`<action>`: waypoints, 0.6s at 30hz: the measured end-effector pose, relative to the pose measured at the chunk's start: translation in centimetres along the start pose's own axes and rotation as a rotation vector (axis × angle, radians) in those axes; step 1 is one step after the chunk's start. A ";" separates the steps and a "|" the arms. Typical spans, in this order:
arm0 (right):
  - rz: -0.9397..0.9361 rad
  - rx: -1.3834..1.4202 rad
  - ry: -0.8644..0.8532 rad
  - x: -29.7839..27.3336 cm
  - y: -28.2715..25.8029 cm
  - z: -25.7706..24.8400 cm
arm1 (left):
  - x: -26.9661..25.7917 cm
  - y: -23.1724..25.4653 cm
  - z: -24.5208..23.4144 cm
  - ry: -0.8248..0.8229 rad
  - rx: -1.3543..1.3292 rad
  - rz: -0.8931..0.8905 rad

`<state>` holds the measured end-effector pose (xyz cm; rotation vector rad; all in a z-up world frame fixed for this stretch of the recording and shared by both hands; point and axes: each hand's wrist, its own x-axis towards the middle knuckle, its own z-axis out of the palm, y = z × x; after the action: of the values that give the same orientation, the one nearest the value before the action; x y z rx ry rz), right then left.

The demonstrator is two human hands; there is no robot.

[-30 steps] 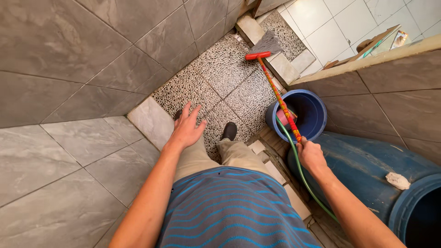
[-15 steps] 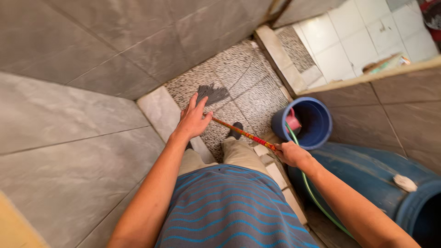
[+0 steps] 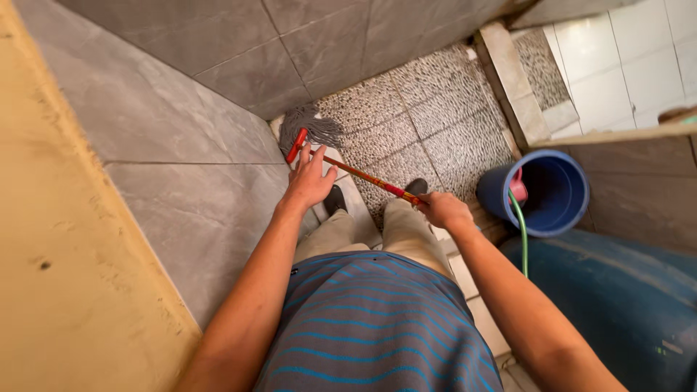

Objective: The person mops a tiled floor in a bathroom, navigating around a squat toilet and several large containers using a mop with a red head.

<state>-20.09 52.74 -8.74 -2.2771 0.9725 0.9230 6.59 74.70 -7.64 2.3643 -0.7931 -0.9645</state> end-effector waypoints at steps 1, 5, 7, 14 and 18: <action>0.003 0.035 0.000 -0.5 1.8 0.9 | 0.4 0.3 0.0 -0.007 0.012 0.026; 0.046 0.214 0.084 -6.5 10.2 4.1 | 1.9 4.2 0.3 -0.087 0.046 0.105; 0.247 0.374 0.059 -11.2 12.7 5.1 | 2.6 6.5 0.6 -0.102 0.056 0.139; 0.817 0.851 0.035 -15.4 14.8 8.0 | 6.7 13.9 2.3 -0.184 0.123 0.289; 0.849 1.134 0.110 -11.4 16.9 9.3 | 9.6 18.2 3.4 -0.245 0.194 0.347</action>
<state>-42.47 53.19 -9.24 -0.9369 1.9200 0.3062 3.64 54.51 -3.39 2.1813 -1.3942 -1.0761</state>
